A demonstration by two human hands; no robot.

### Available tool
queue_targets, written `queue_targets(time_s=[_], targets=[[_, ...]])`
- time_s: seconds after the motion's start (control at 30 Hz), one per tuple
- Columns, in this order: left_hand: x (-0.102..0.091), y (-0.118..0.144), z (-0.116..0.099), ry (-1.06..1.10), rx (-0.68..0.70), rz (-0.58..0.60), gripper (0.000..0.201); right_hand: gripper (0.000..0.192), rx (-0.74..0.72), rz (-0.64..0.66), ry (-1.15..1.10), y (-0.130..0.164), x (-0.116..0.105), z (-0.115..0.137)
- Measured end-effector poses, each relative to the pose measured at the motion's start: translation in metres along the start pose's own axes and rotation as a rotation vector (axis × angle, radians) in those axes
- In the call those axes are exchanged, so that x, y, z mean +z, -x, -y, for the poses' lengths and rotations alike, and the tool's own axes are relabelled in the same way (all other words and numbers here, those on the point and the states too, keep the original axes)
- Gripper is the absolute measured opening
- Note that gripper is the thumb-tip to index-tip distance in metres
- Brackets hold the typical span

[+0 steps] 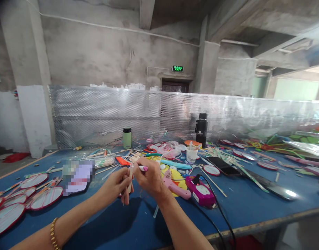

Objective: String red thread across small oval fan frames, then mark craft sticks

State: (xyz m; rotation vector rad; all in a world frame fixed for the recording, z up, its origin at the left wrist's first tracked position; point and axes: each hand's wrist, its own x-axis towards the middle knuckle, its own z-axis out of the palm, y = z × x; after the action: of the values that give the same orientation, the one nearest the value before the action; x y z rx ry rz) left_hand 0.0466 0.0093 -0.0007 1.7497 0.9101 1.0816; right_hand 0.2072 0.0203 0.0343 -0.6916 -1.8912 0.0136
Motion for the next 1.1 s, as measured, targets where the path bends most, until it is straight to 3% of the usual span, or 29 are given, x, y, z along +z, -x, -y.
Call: queue_targets(time_s=[1.1], targets=[[-0.0006,0.0003,-0.0006,0.008,0.011,-0.009,0.031,0.024,-0.002,0.011,-0.011,-0.0003,-0.0003,0.0014]])
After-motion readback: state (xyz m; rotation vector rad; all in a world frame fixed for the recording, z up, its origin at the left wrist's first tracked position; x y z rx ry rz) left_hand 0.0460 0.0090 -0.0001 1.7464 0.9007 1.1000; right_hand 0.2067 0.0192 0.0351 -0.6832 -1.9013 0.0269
